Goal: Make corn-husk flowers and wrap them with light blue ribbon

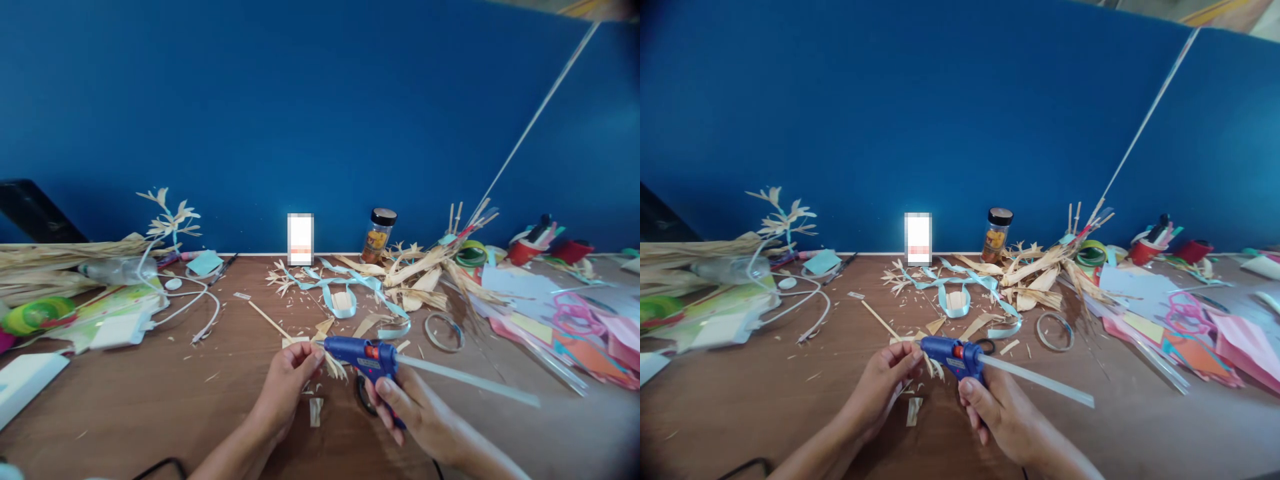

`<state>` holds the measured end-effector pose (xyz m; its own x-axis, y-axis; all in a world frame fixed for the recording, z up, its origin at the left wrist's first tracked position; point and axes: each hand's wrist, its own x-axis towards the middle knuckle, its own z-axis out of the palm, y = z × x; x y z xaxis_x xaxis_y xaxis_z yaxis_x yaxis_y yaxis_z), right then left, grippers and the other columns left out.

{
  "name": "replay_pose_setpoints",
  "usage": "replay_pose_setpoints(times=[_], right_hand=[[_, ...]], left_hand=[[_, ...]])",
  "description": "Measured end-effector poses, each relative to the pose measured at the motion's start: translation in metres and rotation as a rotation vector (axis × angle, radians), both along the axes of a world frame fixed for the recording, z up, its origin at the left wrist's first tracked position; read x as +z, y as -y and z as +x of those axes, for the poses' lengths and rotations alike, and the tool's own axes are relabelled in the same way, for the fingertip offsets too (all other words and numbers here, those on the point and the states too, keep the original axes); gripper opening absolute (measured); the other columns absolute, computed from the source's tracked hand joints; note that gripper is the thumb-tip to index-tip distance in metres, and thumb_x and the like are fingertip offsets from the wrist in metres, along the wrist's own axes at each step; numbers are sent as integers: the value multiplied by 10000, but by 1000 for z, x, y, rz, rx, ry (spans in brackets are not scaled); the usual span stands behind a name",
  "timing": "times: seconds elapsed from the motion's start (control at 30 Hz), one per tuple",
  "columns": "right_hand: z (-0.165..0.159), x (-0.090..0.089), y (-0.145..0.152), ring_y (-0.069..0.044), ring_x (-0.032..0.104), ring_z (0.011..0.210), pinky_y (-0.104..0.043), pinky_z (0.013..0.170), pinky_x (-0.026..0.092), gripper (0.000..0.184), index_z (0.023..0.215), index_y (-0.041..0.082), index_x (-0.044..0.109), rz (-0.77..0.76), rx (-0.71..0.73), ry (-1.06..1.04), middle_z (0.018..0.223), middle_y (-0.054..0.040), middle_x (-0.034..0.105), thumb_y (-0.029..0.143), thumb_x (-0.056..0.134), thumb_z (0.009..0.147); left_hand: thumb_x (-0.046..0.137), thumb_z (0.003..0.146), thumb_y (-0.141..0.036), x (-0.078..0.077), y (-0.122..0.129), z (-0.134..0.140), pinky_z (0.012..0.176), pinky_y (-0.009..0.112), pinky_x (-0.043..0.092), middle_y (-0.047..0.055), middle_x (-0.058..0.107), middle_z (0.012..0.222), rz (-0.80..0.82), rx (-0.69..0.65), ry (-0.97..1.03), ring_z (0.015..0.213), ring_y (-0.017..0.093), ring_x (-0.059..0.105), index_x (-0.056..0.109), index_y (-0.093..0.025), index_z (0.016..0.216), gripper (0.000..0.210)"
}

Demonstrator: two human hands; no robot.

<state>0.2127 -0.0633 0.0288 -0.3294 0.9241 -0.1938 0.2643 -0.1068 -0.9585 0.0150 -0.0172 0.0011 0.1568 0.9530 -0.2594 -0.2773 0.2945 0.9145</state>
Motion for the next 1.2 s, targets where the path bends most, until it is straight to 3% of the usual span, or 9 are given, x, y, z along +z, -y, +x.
replay_pose_setpoints(times=[0.67,0.87,1.2], right_hand=[[4,-4,2,-53,408,421,-159,385,331,370,758,148,453,7,-11,-8,567,33,454,492,351,845],[5,-3,2,-55,404,419,-161,385,332,378,750,150,446,-18,-14,-5,554,37,442,500,339,845],[15,0,8,-76,426,465,-193,437,380,416,828,137,485,39,-150,75,583,24,449,525,336,834]], left_hand=[[641,674,-321,-6,-3,0,593,204,374,-11,548,625,23,49,53,564,87,458,607,-138,687,186],[635,687,-302,-6,-4,1,553,185,357,-32,515,557,11,71,65,521,67,428,574,-140,634,180],[640,686,-294,-6,-5,0,552,169,351,-45,525,571,-25,104,70,524,54,432,544,-152,643,177]])
